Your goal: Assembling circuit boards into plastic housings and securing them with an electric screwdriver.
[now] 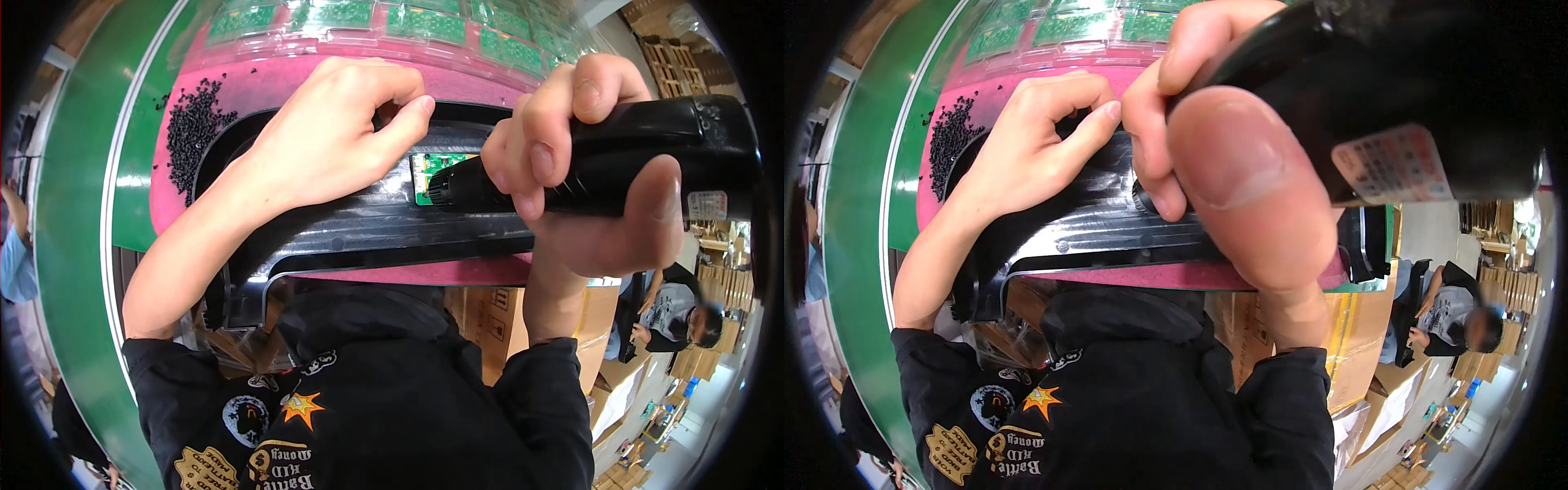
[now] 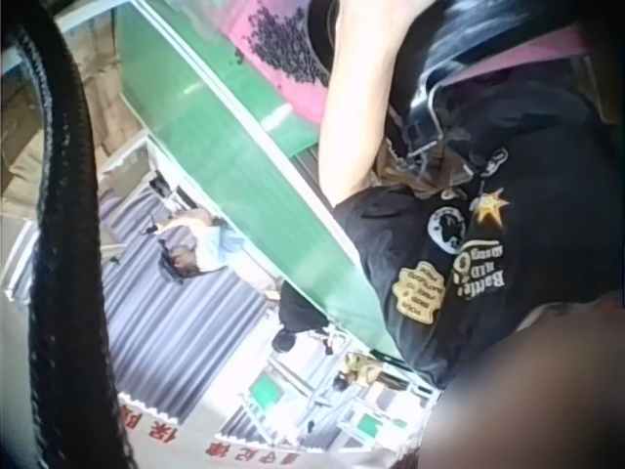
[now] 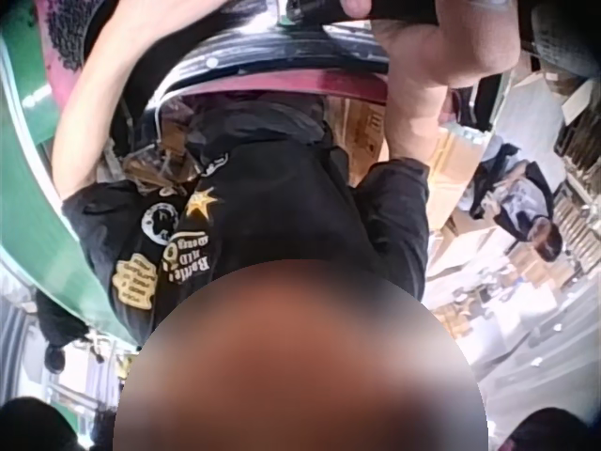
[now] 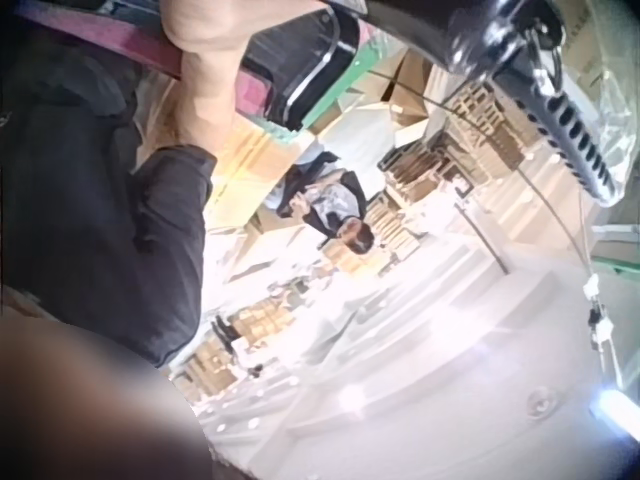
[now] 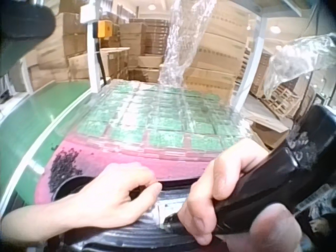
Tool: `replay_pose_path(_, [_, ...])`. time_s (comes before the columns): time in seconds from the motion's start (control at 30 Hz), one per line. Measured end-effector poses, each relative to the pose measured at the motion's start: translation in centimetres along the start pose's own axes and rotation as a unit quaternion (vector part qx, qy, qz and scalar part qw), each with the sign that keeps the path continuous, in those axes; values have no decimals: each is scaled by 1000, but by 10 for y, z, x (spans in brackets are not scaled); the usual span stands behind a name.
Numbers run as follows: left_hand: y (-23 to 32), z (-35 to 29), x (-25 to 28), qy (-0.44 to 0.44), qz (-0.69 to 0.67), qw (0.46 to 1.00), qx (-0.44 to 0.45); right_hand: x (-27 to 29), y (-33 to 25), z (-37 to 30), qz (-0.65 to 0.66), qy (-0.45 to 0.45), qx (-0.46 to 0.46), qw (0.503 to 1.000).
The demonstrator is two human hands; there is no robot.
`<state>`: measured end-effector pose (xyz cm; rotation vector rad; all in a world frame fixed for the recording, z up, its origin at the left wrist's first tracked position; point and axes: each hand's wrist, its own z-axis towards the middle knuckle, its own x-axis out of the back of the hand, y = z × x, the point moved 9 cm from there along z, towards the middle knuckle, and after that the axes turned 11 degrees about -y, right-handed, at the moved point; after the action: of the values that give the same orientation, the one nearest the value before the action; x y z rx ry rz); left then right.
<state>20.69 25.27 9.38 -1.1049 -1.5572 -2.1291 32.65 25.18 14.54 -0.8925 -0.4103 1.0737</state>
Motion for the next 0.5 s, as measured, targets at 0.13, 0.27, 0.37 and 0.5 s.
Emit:
replay_pose_path(0.13, [-5,-1,-3,12,6,1000,-24,-8,4,3,-63,24,-37,997])
replay_pose_path(0.27, [0,-3,-5,29,19,997,-68,-13,10,3,-144,77,-89,983])
replay_pose_path(0.37, [5,-5,-6,51,64,990,-111,-16,17,10,-52,54,-51,996])
replay_pose_path(0.5, [4,-6,-7,32,52,991,-122,-15,13,6,-65,56,-91,992])
